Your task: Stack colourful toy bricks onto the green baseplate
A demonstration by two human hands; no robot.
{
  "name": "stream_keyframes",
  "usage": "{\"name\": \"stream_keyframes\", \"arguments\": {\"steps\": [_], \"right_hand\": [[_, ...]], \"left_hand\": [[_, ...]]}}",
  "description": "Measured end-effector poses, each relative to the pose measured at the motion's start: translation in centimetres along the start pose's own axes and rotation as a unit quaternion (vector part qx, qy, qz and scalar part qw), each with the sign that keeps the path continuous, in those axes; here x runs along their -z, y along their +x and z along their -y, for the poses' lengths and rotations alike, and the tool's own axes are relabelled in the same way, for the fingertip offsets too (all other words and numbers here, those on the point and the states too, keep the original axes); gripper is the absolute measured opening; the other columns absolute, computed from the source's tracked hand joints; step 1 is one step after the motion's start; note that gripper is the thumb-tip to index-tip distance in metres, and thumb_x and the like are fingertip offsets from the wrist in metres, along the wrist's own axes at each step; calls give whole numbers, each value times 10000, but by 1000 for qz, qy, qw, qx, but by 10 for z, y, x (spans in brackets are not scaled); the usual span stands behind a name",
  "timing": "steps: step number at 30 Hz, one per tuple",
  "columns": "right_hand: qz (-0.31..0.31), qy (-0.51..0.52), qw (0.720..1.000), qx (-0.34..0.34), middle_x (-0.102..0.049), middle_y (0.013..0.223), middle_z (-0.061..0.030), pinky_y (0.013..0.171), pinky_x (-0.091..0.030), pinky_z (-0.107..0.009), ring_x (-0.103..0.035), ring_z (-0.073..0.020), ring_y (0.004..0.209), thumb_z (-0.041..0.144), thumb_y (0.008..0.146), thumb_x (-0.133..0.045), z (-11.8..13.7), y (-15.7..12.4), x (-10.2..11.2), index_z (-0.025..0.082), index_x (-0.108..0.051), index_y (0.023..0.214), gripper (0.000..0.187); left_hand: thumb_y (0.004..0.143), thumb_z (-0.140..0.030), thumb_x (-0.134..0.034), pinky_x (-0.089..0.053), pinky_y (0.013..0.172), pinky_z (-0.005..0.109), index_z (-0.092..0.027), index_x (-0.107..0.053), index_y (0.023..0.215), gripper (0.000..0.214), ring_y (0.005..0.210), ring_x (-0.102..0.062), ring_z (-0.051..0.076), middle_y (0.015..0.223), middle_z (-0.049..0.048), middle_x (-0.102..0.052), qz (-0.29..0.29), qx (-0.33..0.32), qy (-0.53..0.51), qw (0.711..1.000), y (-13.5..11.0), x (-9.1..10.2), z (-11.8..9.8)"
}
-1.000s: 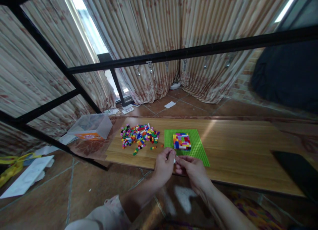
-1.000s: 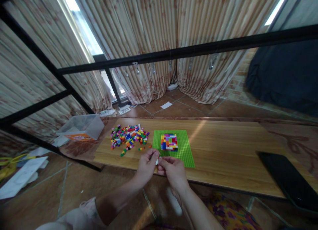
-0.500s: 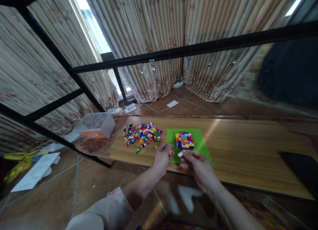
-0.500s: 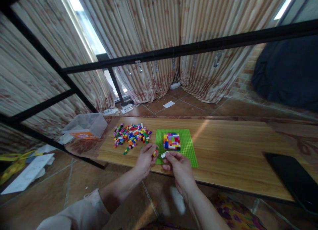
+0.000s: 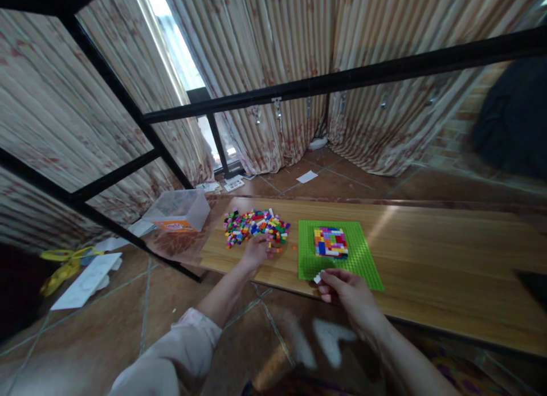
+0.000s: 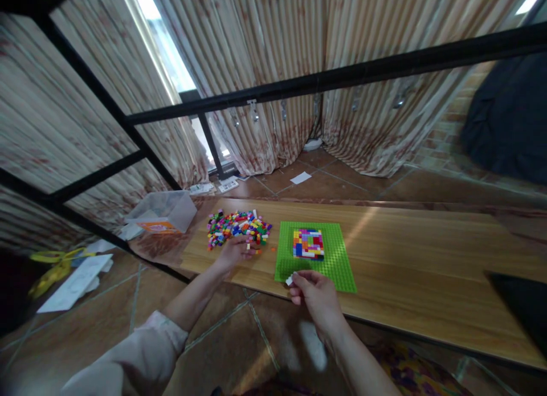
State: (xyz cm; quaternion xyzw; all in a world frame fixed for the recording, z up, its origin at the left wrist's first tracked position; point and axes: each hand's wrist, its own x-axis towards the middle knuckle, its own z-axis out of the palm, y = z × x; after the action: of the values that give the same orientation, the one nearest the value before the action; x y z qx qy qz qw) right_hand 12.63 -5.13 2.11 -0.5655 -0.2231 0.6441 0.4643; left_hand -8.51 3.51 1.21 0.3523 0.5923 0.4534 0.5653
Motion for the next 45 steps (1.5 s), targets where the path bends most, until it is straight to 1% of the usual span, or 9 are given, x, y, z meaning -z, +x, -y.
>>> {"name": "stream_keyframes", "arguments": {"steps": [6, 10, 15, 19, 23, 29, 35, 40, 45], "right_hand": [[10, -2, 1000, 5, -651, 553, -17, 451, -488, -174, -573, -82, 470, 216, 620, -773, -5, 7, -1, 109, -615, 772, 244], [13, 5, 1000, 7, -647, 536, -9, 451, -482, -183, -557, -80, 445, 222, 575, -787, -8, 14, -10, 122, -610, 775, 284], [6, 10, 999, 31, -654, 550, -14, 457, -474, -209, -577, -106, 463, 232, 531, -782, -10, 28, -29, 139, -615, 755, 295], [17, 33, 997, 69, -690, 652, -23, 574, -509, -256, -631, -147, 594, 255, 515, -772, -14, 39, -43, 159, -625, 839, 368], [26, -1, 995, 100, -710, 763, -33, 664, -506, -299, -649, -182, 714, 263, 499, -754, -22, 45, -49, 165, -635, 901, 431], [60, -105, 982, 147, -715, 837, -56, 759, -492, -342, -650, -206, 788, 352, 592, -695, -27, 40, -46, 158, -666, 935, 395], [85, -189, 963, 174, -726, 845, -63, 731, -489, -329, -652, -207, 769, 411, 668, -672, -23, 28, -41, 161, -685, 951, 378], [92, -246, 945, 193, -729, 796, -43, 699, -478, -303, -647, -199, 730, 419, 710, -653, -16, 16, -34, 197, -718, 809, 252], [104, -237, 942, 214, -732, 794, -41, 697, -479, -288, -648, -197, 739, 449, 741, -632, -15, 13, -29, 209, -731, 783, 263]], "left_hand": [[667, -38, -582, -456, 505, 190, -135, -608, 1022, 369, 567, -629, 84, 1030, 64, -650, 36, -23, 43, 998, 9, 7, 2], [670, -39, -576, -481, 534, 195, -145, -590, 1091, 434, 601, -639, 93, 1037, 77, -663, 54, -38, 57, 996, 10, 10, 4], [684, -30, -556, -515, 587, 228, -166, -561, 1148, 483, 667, -646, 108, 1098, 87, -646, 74, -94, 118, 986, 12, 15, 14], [708, -58, -589, -543, 731, 305, -195, -575, 1144, 458, 854, -651, 169, 1111, 79, -648, 80, -176, 210, 958, 11, 18, 20], [769, -119, -586, -504, 885, 339, -199, -575, 1166, 405, 1045, -608, 200, 1165, 85, -638, 85, -248, 287, 921, 6, 18, 22], [826, -194, -554, -509, 834, 304, -201, -565, 1165, 339, 947, -637, 180, 1101, 61, -660, 79, -275, 353, 891, -5, 14, 17], [818, -185, -521, -485, 741, 262, -209, -588, 1044, 237, 797, -631, 160, 917, 24, -673, 126, -272, 389, 871, -43, -4, 18], [814, -240, -539, -415, 568, 220, -209, -591, 946, 145, 606, -571, 137, 670, -17, -613, 137, -218, 366, 894, -68, -15, 22], [807, -296, -573, -447, 585, 219, -187, -597, 856, 122, 654, -600, 135, 738, 8, -638, 166, -168, 257, 937, -70, -17, 21]]}}
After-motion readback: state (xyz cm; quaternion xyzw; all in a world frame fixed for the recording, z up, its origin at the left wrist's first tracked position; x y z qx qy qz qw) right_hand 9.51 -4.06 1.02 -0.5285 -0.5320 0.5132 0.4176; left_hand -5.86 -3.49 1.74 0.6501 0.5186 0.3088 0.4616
